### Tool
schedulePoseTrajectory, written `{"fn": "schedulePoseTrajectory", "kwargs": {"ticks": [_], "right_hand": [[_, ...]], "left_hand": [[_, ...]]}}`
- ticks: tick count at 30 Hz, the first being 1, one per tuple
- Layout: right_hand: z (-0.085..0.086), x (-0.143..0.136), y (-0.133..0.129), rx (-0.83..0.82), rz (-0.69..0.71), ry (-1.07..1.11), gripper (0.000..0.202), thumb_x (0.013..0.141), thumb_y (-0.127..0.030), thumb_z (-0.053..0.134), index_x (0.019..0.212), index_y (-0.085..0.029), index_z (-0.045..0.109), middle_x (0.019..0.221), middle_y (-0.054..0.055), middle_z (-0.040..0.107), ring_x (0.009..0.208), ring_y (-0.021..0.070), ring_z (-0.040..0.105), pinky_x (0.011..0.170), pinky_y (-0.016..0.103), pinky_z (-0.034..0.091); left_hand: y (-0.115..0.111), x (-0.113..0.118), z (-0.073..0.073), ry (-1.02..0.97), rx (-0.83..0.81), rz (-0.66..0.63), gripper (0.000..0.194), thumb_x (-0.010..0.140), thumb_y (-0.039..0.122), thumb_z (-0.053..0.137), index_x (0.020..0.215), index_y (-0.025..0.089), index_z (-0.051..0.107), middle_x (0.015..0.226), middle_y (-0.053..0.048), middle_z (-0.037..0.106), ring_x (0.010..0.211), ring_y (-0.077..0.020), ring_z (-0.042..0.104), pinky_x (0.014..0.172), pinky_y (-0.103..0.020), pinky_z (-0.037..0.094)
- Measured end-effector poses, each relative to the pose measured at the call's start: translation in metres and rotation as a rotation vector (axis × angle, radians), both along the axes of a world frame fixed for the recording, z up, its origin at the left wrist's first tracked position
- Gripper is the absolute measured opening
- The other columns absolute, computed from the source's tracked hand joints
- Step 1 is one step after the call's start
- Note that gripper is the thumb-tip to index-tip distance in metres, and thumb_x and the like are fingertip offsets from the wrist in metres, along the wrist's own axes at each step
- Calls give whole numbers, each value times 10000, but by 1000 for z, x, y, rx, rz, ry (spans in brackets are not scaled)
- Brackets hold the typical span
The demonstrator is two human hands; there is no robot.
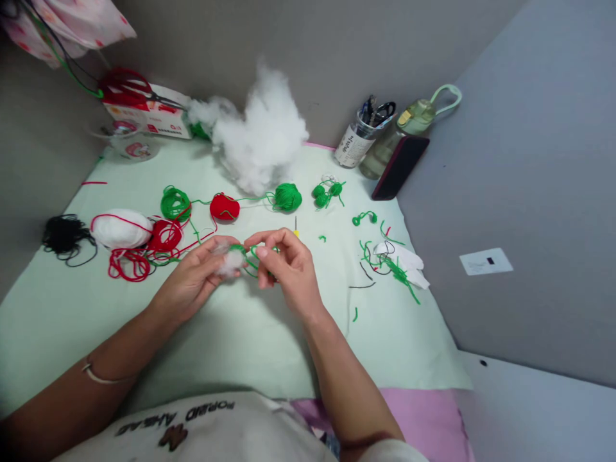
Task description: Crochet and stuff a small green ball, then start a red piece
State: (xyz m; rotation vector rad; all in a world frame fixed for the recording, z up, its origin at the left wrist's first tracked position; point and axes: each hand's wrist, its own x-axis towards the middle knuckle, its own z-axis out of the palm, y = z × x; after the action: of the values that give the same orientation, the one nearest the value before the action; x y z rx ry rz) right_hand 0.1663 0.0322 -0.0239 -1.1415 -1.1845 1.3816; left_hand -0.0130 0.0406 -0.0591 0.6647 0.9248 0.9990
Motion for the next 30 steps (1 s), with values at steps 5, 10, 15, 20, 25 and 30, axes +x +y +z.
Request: {"fn": "schedulePoseTrajectory", "kwargs": {"ticks": [5, 10, 15, 20, 25, 30], "right_hand": [[-9, -3, -1, 37, 136, -420, 165, 918, -383, 637, 886, -224, 608, 768, -34, 614, 624, 111, 443, 614, 262, 368], [-13, -10, -3, -11, 139, -450, 333, 935, -406, 567, 673, -206, 523, 615, -65, 379, 591, 102, 324, 565, 266, 253], [-12, -12, -5, -15, 78, -492, 329, 882, -345, 609, 630, -219, 439, 575, -82, 320, 563, 98, 273, 558, 266, 228], [-5, -13, -9, 27, 167, -559, 194, 941, -325, 553, 774, -227, 567, 594, -77, 399, 549, 111, 326, 570, 269, 258], [-6, -19, -16, 97, 175, -614, 193, 973, -304, 496, 804, -231, 557, 609, -64, 413, 551, 123, 334, 586, 279, 272], [-15, -22, -15, 58, 139, -533, 240, 971, -360, 524, 784, -225, 592, 584, -68, 405, 540, 118, 345, 571, 271, 266]], "left_hand": [[0, 2, 1, 54, 41, 47, 234, 777, 272, 779, 987, 212, 694, 920, -14, 737, 792, -148, 640, 687, -245, 484], [-2, 2, -2, 105, 101, 4, 299, 814, 354, 802, 1064, 225, 702, 1003, -15, 710, 851, -159, 639, 775, -267, 495], [-1, -2, -8, 123, 158, -71, 333, 808, 351, 836, 1084, 236, 689, 953, 4, 687, 885, -162, 639, 824, -266, 493], [1, -6, -4, 219, 168, -71, 286, 800, 364, 800, 993, 216, 650, 813, 9, 679, 718, -168, 623, 715, -298, 495], [2, 0, 1, 348, 193, 44, 234, 697, 182, 800, 854, 209, 629, 832, 9, 681, 749, -160, 598, 708, -279, 467], [1, 7, -3, 260, 132, 60, 233, 722, 224, 739, 889, 223, 577, 717, 51, 618, 601, -127, 528, 578, -253, 429]]}}
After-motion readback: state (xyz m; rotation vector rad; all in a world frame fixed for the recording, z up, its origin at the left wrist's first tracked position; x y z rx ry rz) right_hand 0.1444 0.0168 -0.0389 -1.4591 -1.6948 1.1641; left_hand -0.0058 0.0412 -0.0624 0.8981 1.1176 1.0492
